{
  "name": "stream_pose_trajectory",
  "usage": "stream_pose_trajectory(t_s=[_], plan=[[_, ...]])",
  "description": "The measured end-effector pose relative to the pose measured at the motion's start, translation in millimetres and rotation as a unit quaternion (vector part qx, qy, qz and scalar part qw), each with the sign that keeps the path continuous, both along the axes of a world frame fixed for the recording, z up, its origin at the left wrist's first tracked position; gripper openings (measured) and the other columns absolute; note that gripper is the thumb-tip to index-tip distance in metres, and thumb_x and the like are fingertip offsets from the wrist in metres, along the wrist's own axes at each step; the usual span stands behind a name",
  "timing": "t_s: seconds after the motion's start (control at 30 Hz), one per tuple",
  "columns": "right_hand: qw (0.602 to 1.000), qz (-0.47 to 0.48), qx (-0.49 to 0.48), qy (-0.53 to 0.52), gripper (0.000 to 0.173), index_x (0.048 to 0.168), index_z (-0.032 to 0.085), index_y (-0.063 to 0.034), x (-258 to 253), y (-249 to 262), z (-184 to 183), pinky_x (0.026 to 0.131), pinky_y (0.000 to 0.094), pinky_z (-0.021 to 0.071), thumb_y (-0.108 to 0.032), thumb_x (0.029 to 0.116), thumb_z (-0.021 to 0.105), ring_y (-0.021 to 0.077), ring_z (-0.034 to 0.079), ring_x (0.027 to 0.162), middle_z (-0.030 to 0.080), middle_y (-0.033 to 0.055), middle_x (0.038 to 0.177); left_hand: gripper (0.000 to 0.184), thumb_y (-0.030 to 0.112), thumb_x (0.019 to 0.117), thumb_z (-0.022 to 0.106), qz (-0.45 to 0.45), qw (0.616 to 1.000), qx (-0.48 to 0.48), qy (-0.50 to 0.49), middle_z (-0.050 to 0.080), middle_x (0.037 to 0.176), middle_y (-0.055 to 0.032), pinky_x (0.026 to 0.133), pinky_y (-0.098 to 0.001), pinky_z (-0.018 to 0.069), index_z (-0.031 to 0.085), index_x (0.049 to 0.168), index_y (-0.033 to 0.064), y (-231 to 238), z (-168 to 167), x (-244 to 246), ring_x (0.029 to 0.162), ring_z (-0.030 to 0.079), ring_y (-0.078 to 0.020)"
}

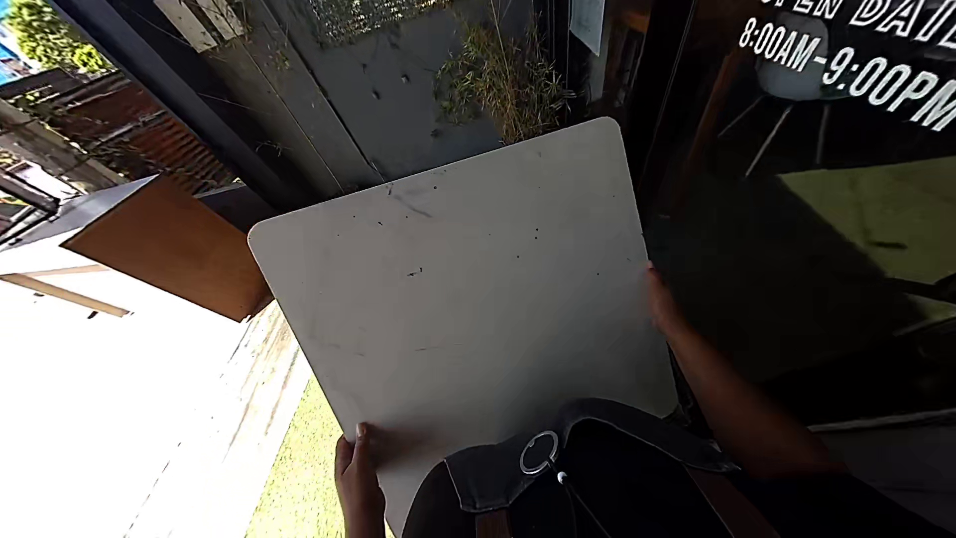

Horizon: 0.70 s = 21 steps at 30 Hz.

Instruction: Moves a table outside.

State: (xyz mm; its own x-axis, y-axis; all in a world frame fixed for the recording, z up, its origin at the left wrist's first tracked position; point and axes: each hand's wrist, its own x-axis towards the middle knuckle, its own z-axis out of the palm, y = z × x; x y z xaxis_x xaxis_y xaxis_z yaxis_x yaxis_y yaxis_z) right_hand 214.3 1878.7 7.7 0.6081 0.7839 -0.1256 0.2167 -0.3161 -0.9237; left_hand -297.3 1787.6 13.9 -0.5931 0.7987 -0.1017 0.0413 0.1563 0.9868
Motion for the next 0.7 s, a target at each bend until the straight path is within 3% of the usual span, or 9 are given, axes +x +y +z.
stream_pose_trajectory(t_s=[0.13, 0.27, 0.4, 0.53, 0.7], plan=[[1.0, -0.009, -0.02, 0.021, 0.063, 0.147, 0.045, 0.0119, 22.1, 96.0, 0.5, 0.122, 0.0512, 0.0273, -0.038, 0.1144, 0.025, 0.0371, 0.038, 0.148, 0.043, 0.0321, 0.154, 0.027, 0.018, 0.1067, 0.05, -0.028, 0.999, -0.02, 0.005, 0.062, 0.096, -0.0091, 0.076, -0.0279, 0.0537, 0.055, 0.121, -0.0049, 128.1, 7.5, 12.7, 0.082, 0.062, -0.0085], [0.999, -0.02, -0.027, -0.007, 0.063, 0.145, 0.047, 0.0125, 59.0, 209.6, -15.9, 0.121, 0.0518, 0.0276, -0.038, 0.1144, 0.024, 0.0378, 0.04, 0.147, 0.046, 0.0321, 0.151, 0.028, 0.019, 0.1065, 0.052, -0.027, 0.999, -0.032, -0.002, 0.062, 0.096, -0.0095, 0.076, -0.0281, 0.0527, 0.056, 0.12, -0.0047, 250.7, -11.5, 50.5, 0.082, 0.061, -0.0089], [0.998, -0.002, -0.061, -0.022, 0.07, 0.135, 0.053, 0.016, 85.2, 329.7, -1.6, 0.114, 0.0593, 0.0334, -0.043, 0.114, 0.022, 0.045, 0.047, 0.138, 0.051, 0.0382, 0.14, 0.031, 0.02, 0.1069, 0.052, -0.017, 0.999, -0.049, 0.001, 0.064, 0.101, -0.0142, 0.081, -0.0335, 0.0521, 0.057, 0.122, -0.0061, 360.0, -1.4, 80.0, 0.087, 0.061, -0.0141], [0.996, 0.002, -0.084, -0.019, 0.072, 0.133, 0.054, 0.0161, 95.4, 437.4, 3.2, 0.114, 0.0589, 0.034, -0.045, 0.1135, 0.022, 0.0455, 0.048, 0.137, 0.053, 0.0383, 0.139, 0.034, 0.023, 0.1068, 0.053, -0.009, 0.997, -0.078, -0.003, 0.064, 0.105, -0.0163, 0.083, -0.0366, 0.0517, 0.056, 0.125, -0.0056, 463.5, -1.9, 87.8, 0.09, 0.061, -0.0164], [0.995, 0.026, -0.093, -0.032, 0.069, 0.145, 0.047, 0.0119, 83.7, 567.8, -22.3, 0.12, 0.0557, 0.0289, -0.044, 0.1138, 0.021, 0.0412, 0.041, 0.146, 0.047, 0.0342, 0.149, 0.036, 0.025, 0.1068, 0.054, -0.004, 0.993, -0.121, -0.005, 0.064, 0.112, -0.0193, 0.088, -0.0417, 0.0498, 0.058, 0.126, -0.0051, 586.7, -13.9, 77.2, 0.097, 0.061, -0.0211]])
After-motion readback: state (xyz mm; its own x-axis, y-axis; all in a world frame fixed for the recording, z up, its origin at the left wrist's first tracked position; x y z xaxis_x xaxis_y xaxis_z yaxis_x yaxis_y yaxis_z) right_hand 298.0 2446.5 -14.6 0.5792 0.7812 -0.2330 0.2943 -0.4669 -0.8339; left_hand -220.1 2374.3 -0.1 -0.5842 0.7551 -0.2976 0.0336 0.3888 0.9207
